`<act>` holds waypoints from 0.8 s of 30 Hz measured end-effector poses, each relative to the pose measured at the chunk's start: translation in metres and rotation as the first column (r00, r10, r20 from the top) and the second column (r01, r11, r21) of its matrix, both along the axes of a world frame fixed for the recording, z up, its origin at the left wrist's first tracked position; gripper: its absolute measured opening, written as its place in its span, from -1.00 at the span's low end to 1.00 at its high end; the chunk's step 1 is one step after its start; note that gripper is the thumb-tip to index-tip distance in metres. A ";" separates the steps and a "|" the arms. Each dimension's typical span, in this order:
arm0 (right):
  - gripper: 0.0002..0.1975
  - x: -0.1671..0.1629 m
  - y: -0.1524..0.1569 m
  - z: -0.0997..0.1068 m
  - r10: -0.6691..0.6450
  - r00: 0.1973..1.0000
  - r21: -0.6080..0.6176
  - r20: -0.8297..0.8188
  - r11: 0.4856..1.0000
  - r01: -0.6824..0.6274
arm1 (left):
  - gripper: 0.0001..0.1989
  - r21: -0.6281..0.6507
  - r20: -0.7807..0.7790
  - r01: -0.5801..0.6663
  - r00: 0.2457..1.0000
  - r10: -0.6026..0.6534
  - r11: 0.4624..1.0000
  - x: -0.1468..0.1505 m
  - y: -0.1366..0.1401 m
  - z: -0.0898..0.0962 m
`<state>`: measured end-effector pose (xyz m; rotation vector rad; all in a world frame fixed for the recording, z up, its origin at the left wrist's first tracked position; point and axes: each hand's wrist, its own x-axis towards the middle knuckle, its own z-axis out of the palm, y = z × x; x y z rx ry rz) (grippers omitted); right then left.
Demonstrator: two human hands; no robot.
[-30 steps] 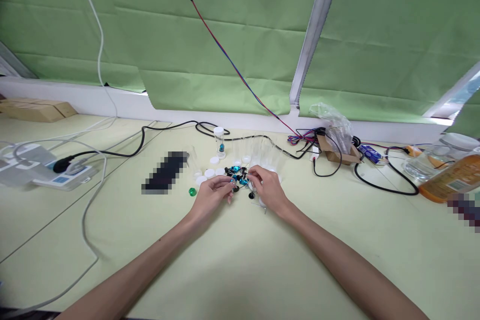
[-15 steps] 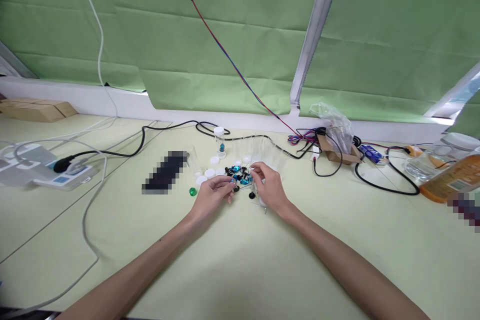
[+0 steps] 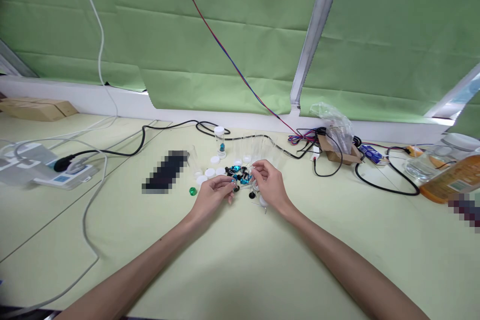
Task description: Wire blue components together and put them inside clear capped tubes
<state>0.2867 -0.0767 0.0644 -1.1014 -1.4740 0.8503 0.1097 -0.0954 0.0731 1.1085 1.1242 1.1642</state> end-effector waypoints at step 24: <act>-0.72 0.001 0.004 0.000 0.043 0.998 -0.234 -0.047 0.971 -0.053 | -0.73 0.003 0.005 0.014 1.000 -0.014 1.000 0.000 0.000 -0.002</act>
